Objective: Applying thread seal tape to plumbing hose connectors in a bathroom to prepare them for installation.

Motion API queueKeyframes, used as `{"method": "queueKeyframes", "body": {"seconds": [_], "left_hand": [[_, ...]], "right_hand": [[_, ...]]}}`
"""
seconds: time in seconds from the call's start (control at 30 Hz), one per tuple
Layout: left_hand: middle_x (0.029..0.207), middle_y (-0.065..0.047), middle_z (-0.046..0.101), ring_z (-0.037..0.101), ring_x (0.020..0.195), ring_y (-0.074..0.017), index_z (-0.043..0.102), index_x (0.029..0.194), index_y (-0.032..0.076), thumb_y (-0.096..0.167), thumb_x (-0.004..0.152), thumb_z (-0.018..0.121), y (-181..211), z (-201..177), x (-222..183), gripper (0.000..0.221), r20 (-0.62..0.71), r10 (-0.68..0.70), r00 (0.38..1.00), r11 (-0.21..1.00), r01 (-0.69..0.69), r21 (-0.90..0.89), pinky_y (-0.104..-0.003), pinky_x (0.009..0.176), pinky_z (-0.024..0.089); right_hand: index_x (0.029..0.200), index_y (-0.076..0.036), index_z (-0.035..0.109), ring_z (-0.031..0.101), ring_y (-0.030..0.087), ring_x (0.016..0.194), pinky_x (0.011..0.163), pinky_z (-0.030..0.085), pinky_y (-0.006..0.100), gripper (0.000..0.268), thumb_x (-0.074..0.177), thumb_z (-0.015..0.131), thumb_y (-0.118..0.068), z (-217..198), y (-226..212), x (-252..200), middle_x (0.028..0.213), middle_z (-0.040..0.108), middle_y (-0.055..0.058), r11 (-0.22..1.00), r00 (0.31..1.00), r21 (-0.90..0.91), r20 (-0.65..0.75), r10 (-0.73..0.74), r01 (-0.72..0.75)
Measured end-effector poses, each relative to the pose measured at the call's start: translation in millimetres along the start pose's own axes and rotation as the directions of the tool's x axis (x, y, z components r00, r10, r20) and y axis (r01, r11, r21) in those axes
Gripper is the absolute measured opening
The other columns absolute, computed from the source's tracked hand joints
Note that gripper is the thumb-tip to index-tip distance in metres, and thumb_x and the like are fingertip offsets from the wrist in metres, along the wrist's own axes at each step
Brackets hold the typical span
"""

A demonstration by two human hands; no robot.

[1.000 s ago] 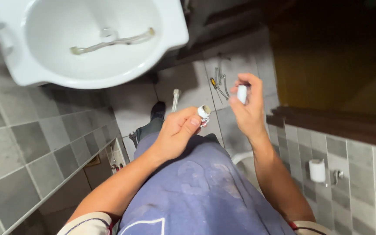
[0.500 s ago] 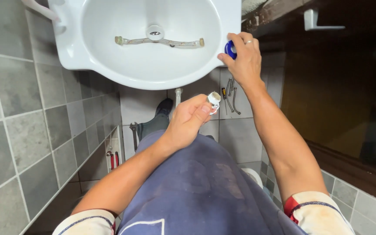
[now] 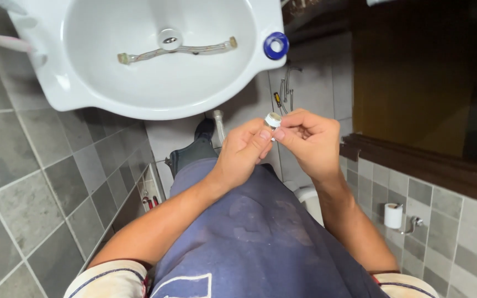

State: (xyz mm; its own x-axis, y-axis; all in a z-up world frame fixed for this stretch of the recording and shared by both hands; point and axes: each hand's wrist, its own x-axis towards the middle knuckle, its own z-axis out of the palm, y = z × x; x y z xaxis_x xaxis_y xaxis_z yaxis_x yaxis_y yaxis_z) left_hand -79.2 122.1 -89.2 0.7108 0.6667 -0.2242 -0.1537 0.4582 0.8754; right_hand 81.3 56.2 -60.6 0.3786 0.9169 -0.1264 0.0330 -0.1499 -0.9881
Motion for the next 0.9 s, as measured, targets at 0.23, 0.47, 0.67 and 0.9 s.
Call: {"method": "queueKeyframes", "body": {"seconds": [0.23, 0.47, 0.67, 0.9], "left_hand": [[0.056, -0.001, 0.054, 0.049, 0.052, -0.0103, 0.068, 0.09, 0.007, 0.029, 0.107, 0.047, -16.0, 30.2, -8.3, 0.035, 0.095, -0.03, 0.995, 0.998, 0.024, 0.061, -0.024, 0.056, 0.044], [0.049, 0.0, 0.038, 0.032, 0.037, -0.0046, 0.062, 0.09, -0.004, 0.028, 0.106, 0.048, -26.6, 59.4, -18.2, 0.038, 0.212, -0.018, 0.977, 0.893, 0.111, -0.435, -0.017, 0.035, 0.031], [0.044, -0.002, 0.036, 0.031, 0.031, -0.0056, 0.06, 0.087, -0.01, 0.027, 0.105, 0.047, -3.8, 82.2, -21.4, 0.043, 0.275, 0.002, 0.961, 0.844, 0.146, -0.516, -0.019, 0.029, 0.032], [0.05, -0.004, 0.046, 0.034, 0.044, -0.0077, 0.067, 0.089, 0.001, 0.032, 0.105, 0.051, -18.2, 100.0, -29.6, 0.038, 0.266, 0.074, 0.961, 0.99, -0.04, -0.133, -0.02, 0.042, 0.031]], "right_hand": [[0.087, -0.005, 0.075, 0.044, 0.004, 0.052, 0.049, 0.042, 0.017, 0.007, 0.092, 0.075, -0.009, -41.5, -34.1, -30.6, 0.066, 0.061, 0.0, 0.941, 0.999, -0.336, 0.005, -0.043, 0.042], [0.081, 0.003, 0.065, 0.045, 0.007, 0.05, 0.046, 0.041, 0.02, 0.019, 0.096, 0.065, -0.009, -57.6, -16.1, -58.0, 0.057, 0.051, 0.006, 0.999, 0.999, 0.005, 0.017, -0.038, 0.038], [0.102, 0.009, 0.068, 0.066, 0.011, 0.069, 0.057, 0.054, 0.021, 0.039, 0.088, 0.08, -0.025, -84.8, -11.7, -77.1, 0.083, 0.064, 0.014, 0.994, 0.997, 0.076, 0.006, -0.08, 0.079], [0.11, 0.014, 0.064, 0.071, 0.015, 0.068, 0.06, 0.059, 0.018, 0.031, 0.089, 0.075, -0.004, -71.1, -53.9, -87.5, 0.081, 0.062, 0.014, 0.992, 0.993, 0.025, 0.012, -0.121, 0.121]]}}
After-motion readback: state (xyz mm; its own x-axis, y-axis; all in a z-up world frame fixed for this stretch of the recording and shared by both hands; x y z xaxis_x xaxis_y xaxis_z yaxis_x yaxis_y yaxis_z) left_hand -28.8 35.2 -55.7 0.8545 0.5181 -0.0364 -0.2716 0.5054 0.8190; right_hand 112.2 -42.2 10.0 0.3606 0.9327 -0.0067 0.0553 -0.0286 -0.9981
